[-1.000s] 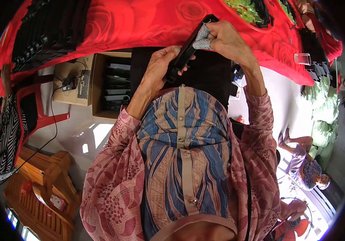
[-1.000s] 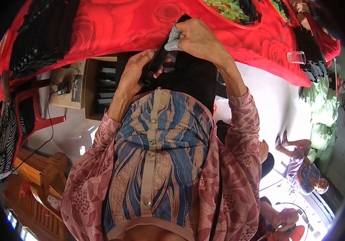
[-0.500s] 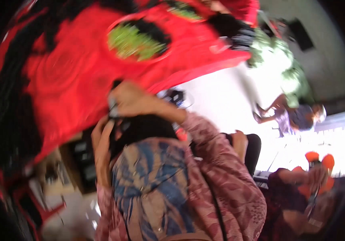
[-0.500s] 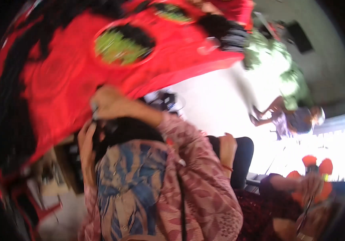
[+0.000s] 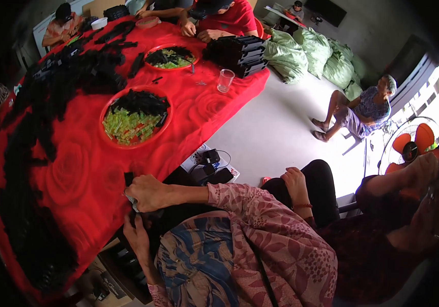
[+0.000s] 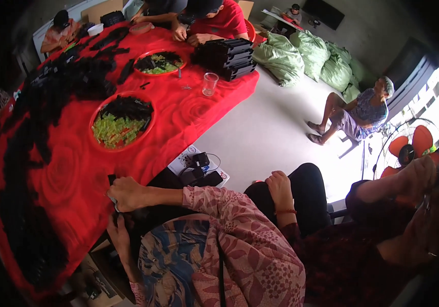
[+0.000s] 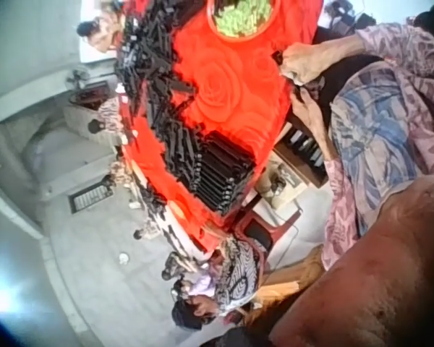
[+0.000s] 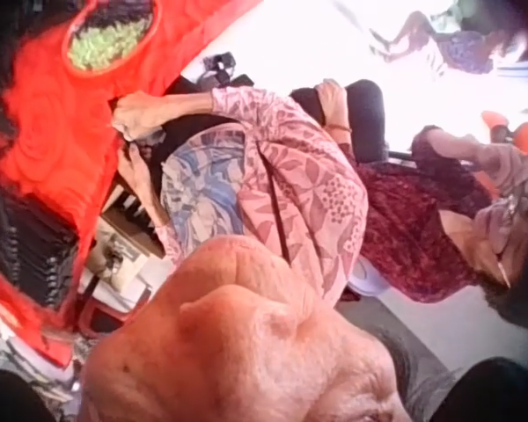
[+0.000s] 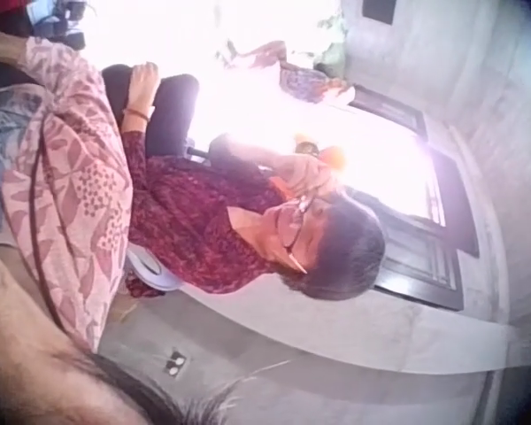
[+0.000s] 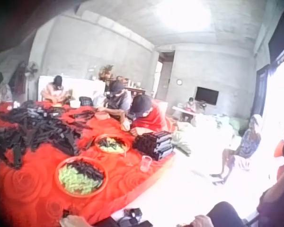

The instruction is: The person wipes black plastic components clean with a cloth by hand.

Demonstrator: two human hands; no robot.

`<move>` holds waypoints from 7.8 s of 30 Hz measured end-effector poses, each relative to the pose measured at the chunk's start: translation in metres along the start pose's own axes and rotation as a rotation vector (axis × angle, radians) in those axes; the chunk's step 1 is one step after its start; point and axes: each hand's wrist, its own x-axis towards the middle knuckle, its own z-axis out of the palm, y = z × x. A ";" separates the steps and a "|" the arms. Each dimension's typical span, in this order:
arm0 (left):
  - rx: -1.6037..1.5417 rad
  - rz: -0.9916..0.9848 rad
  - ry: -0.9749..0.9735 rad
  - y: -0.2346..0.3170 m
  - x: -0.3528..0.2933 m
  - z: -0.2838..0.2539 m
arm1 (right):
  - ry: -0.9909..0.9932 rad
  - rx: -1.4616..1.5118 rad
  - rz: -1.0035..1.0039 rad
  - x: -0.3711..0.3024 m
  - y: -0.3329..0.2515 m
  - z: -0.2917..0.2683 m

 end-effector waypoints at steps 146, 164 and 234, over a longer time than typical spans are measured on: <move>0.125 0.244 0.219 0.005 -0.013 -0.002 | 0.075 -0.599 -0.290 -0.047 -0.062 0.044; -0.353 -0.070 0.195 -0.009 -0.014 0.019 | 0.014 -0.413 -0.276 -0.056 -0.051 0.049; -1.112 -0.379 0.016 -0.016 0.000 0.010 | 0.260 -0.207 -0.087 -0.056 -0.033 0.055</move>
